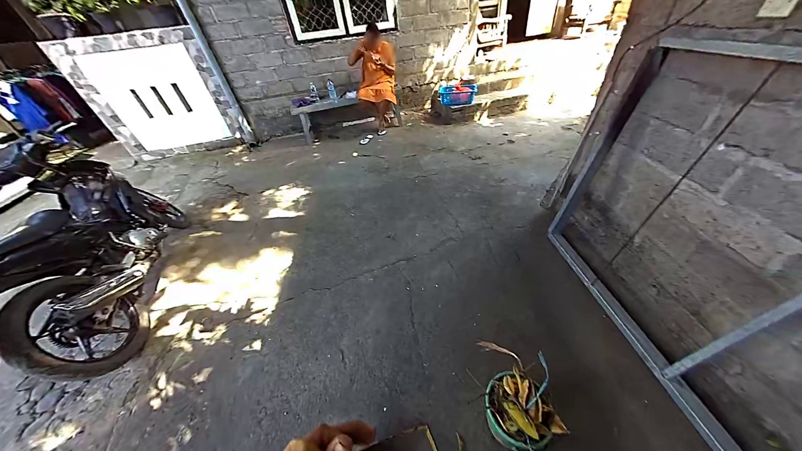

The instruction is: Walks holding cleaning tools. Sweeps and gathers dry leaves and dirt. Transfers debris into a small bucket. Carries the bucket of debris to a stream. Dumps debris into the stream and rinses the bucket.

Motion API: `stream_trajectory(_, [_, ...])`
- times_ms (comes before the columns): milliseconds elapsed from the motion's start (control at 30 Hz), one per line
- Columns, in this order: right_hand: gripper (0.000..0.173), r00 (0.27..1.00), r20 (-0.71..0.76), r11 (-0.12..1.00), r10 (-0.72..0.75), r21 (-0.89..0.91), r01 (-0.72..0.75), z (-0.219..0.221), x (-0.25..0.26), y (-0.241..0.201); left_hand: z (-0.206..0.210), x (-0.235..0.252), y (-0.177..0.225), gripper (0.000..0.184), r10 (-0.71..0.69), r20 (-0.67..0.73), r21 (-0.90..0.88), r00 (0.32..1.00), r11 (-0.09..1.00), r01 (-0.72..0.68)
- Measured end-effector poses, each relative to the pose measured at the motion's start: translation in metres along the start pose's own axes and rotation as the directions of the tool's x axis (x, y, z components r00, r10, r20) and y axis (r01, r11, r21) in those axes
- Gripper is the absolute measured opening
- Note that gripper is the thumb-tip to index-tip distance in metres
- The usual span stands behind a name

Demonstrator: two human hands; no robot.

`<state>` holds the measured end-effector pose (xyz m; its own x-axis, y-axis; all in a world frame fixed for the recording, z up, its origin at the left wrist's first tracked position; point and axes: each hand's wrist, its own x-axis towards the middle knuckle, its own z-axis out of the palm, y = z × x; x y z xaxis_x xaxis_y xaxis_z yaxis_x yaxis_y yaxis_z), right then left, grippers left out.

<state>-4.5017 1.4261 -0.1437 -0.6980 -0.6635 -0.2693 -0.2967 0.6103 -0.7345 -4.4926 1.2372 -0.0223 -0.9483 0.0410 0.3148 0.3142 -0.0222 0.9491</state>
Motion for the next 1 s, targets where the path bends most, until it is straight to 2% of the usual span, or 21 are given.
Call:
stream_trajectory(100, [0.039,0.996,-0.067,0.994,0.055,0.1,-0.048,0.0,-0.035,0.021,0.036,0.004,-0.008,0.026,-0.039,0.021,-0.082,0.999,0.996,0.041])
stream_trajectory(267, [0.032,0.977,0.053,0.971,0.206,0.116,-0.211,-0.003,-0.116,0.067,0.102,-0.021,-0.039,0.028,-0.136,0.236,-0.234,0.962,0.953,0.192])
stream_trajectory(400, [0.027,0.929,0.022,0.926,0.37,0.075,-0.371,0.0,-0.187,0.119,0.156,-0.055,-0.062,0.026,-0.153,0.465,-0.221,0.872,0.934,0.281])
stream_trajectory(500, [0.027,0.857,-0.006,0.856,0.515,0.052,-0.515,-0.005,-0.233,0.16,0.203,-0.078,-0.079,0.025,-0.093,0.611,-0.156,0.787,0.96,0.234])
stream_trajectory(567, [0.027,0.812,-0.048,0.814,0.582,0.031,-0.581,-0.009,-0.255,0.196,0.24,-0.095,-0.092,0.028,-0.109,0.639,-0.104,0.762,0.969,0.226])
stream_trajectory(667, [0.027,0.746,-0.153,0.758,0.648,0.031,-0.652,-0.004,-0.276,0.257,0.294,-0.122,-0.123,0.033,-0.147,0.607,-0.065,0.781,0.97,0.234])
stream_trajectory(767, [0.027,0.687,-0.215,0.717,0.695,0.122,-0.687,0.016,-0.288,0.315,0.337,-0.158,-0.163,0.03,-0.205,0.582,-0.053,0.787,0.956,0.288])
stream_trajectory(867, [0.023,0.707,-0.087,0.712,0.702,0.107,-0.694,0.032,-0.28,0.345,0.349,-0.182,-0.179,0.027,-0.273,0.558,-0.037,0.784,0.935,0.352])
stream_trajectory(933, [0.025,0.754,0.015,0.751,0.657,0.074,-0.656,0.039,-0.263,0.332,0.326,-0.179,-0.163,0.029,-0.312,0.548,0.037,0.776,0.936,0.35])
stream_trajectory(1000, [0.028,0.807,0.072,0.803,0.586,0.085,-0.59,0.044,-0.243,0.297,0.287,-0.167,-0.136,0.034,-0.346,0.55,0.128,0.761,0.934,0.332])
